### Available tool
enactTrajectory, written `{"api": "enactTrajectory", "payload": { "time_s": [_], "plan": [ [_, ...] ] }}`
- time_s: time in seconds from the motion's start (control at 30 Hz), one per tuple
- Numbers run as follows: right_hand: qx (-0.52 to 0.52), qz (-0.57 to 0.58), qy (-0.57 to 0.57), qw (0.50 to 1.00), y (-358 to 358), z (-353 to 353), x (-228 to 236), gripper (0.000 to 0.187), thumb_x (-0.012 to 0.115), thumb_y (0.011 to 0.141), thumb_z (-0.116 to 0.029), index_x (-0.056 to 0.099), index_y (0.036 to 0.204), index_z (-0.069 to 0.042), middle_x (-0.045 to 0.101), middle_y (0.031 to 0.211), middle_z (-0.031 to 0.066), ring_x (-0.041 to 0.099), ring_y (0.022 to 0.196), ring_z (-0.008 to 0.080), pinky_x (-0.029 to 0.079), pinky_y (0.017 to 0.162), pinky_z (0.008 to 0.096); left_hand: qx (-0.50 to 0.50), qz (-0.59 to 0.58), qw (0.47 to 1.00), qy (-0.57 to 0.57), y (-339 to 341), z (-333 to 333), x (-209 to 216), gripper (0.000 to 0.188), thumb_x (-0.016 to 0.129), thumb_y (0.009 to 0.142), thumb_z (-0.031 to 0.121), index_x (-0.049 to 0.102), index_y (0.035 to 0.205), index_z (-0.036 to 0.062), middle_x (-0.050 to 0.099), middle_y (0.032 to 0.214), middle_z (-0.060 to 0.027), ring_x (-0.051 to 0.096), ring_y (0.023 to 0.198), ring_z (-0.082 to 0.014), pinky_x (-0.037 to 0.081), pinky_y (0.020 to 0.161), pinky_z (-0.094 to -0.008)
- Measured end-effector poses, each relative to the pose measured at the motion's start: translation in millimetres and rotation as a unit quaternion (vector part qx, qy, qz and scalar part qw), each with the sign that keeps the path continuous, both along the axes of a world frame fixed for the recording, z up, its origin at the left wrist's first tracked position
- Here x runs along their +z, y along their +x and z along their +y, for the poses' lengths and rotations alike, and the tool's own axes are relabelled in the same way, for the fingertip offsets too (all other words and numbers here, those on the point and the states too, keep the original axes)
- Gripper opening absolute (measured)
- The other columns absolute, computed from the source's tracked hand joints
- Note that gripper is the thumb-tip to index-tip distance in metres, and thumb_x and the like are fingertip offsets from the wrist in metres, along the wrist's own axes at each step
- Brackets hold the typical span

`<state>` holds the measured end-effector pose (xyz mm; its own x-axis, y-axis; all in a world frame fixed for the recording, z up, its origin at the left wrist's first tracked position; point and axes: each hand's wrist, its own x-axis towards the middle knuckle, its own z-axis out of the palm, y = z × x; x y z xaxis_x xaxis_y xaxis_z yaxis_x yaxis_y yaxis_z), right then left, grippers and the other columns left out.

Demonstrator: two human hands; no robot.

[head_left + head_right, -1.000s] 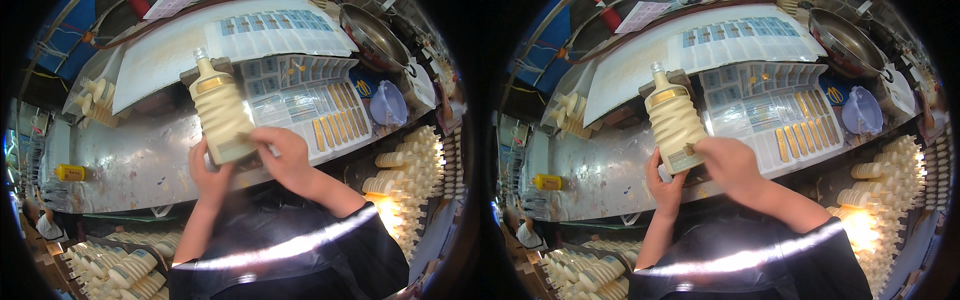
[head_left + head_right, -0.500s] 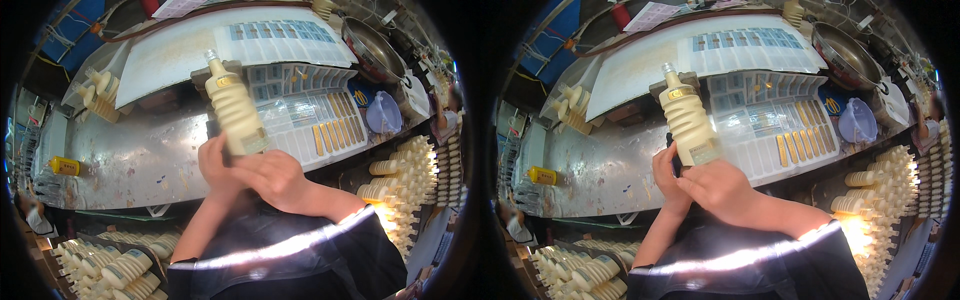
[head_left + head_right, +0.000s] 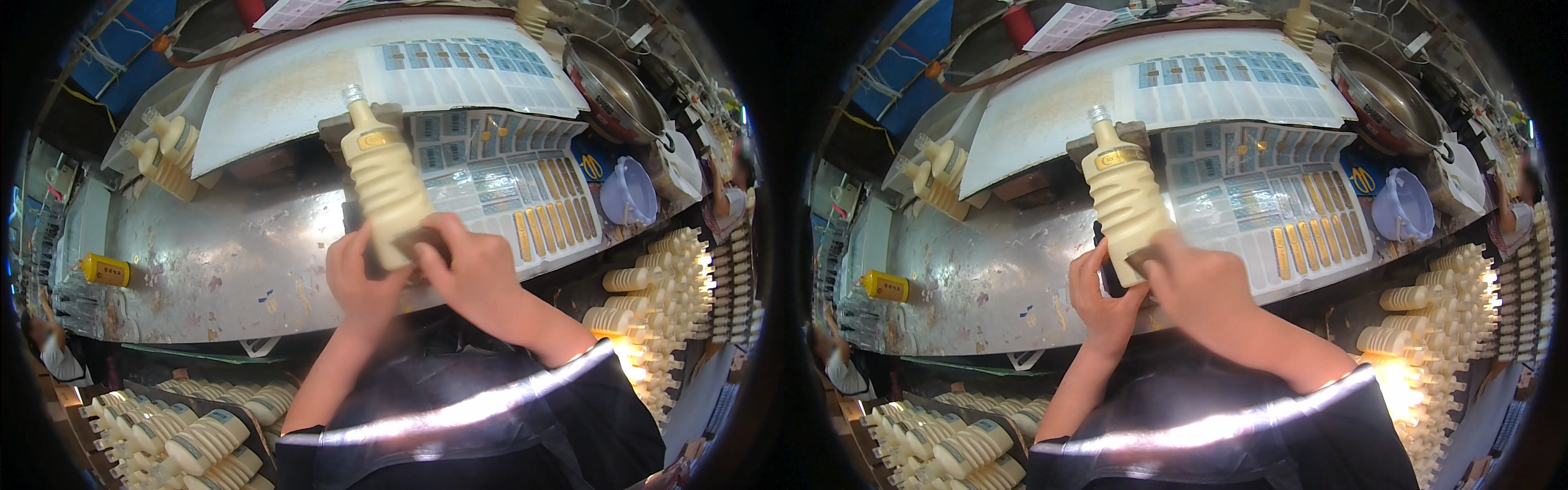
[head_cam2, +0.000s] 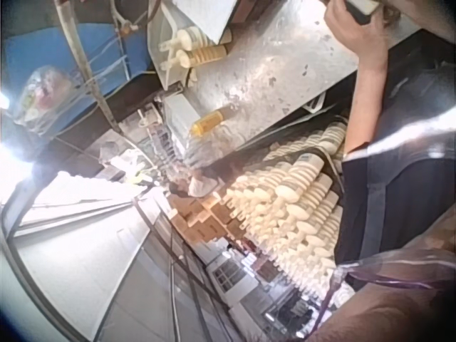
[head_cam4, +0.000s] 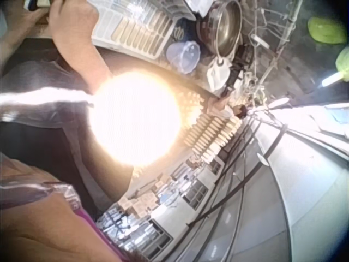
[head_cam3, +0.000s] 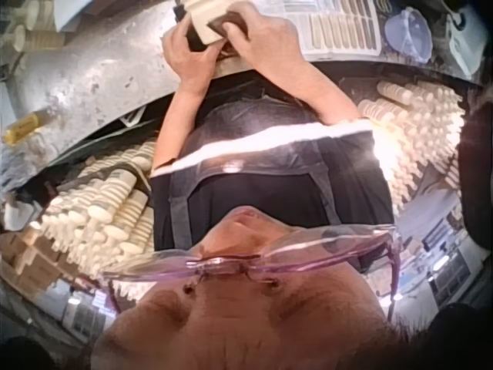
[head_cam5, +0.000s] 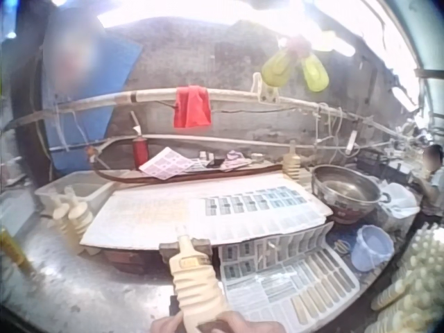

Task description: The person applies adhesive labels to the sides of cream-colored plastic bottles. They pick up a bottle, smooth a label onto its surface, and place it aside before repeating the process with another bottle.

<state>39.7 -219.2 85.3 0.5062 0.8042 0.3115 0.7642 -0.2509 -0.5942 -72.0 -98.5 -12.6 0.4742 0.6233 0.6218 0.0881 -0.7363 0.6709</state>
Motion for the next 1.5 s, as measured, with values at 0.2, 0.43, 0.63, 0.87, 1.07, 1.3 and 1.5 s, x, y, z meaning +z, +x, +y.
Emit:
{"api": "enactTrajectory", "payload": {
  "time_s": [0.2,0.43,0.63,0.87,1.07,1.3,1.5],
  "plan": [
    [-0.034,0.191,-0.037,0.980,1.7,-7.5,-7.6,0.028,0.061,0.097,-0.017,0.051,0.121,-0.007,0.069,0.073,0.0176,0.070,0.063,0.0356,0.053,0.058,0.0423,-0.014,0.002,0.998,-0.068,0.7,-1.5,-3.9,0.073,0.090,0.065,0.013,0.061,0.131,0.0060,0.061,0.114,-0.0123,0.062,0.102,-0.0321,0.051,0.090,-0.0415],
    [-0.091,0.216,-0.054,0.971,20.7,-18.4,-32.0,0.026,0.055,0.099,-0.021,0.053,0.121,-0.007,0.068,0.073,0.0220,0.067,0.071,0.0450,0.051,0.066,0.0515,-0.026,0.027,0.995,-0.096,-10.7,6.0,-12.0,0.073,0.089,0.070,0.014,0.057,0.134,0.0017,0.061,0.122,-0.0146,0.062,0.108,-0.0306,0.050,0.096,-0.0403],
    [-0.079,0.284,0.008,0.956,4.4,-19.8,-36.9,0.030,0.053,0.100,-0.022,0.051,0.126,-0.009,0.069,0.081,0.0238,0.067,0.078,0.0471,0.051,0.071,0.0531,-0.024,0.099,0.993,-0.061,-23.7,7.6,-10.7,0.076,0.083,0.083,0.022,0.046,0.145,-0.0021,0.053,0.135,-0.0170,0.053,0.126,-0.0290,0.040,0.111,-0.0405],
    [-0.092,0.274,-0.034,0.957,12.3,-20.0,-56.9,0.032,0.055,0.100,-0.025,0.051,0.128,-0.010,0.069,0.080,0.0234,0.068,0.079,0.0463,0.051,0.072,0.0524,-0.074,0.024,0.953,-0.294,-8.4,5.2,-22.2,0.063,0.052,0.103,0.031,0.030,0.151,-0.0027,0.040,0.147,-0.0186,0.038,0.139,-0.0269,0.026,0.119,-0.0403],
    [-0.115,0.332,0.037,0.935,29.7,-30.6,-95.2,0.026,0.059,0.102,-0.018,0.052,0.125,-0.007,0.060,0.069,0.0053,0.053,0.063,0.0102,0.042,0.059,0.0301,-0.129,-0.114,0.894,-0.413,-6.6,7.8,-35.5,0.057,0.046,0.106,0.025,0.028,0.153,-0.0005,0.039,0.150,-0.0146,0.039,0.139,-0.0235,0.028,0.119,-0.0384],
    [-0.050,0.312,0.029,0.948,26.2,-24.6,-73.7,0.025,0.058,0.102,-0.014,0.052,0.125,-0.006,0.056,0.067,0.0000,0.048,0.062,0.0067,0.038,0.056,0.0286,-0.154,-0.032,0.937,-0.311,-19.0,10.1,-35.0,0.073,0.068,0.097,0.024,0.029,0.154,0.0001,0.043,0.149,-0.0134,0.044,0.136,-0.0235,0.035,0.116,-0.0389],
    [-0.065,0.321,0.084,0.941,21.0,-21.1,-63.9,0.024,0.058,0.101,-0.013,0.053,0.123,-0.005,0.055,0.063,0.0025,0.048,0.058,0.0078,0.038,0.054,0.0275,-0.042,0.086,0.991,-0.094,-19.3,15.0,-20.6,0.077,0.087,0.079,0.018,0.048,0.144,-0.0003,0.054,0.135,-0.0151,0.052,0.128,-0.0304,0.040,0.111,-0.0407]
  ]
}}
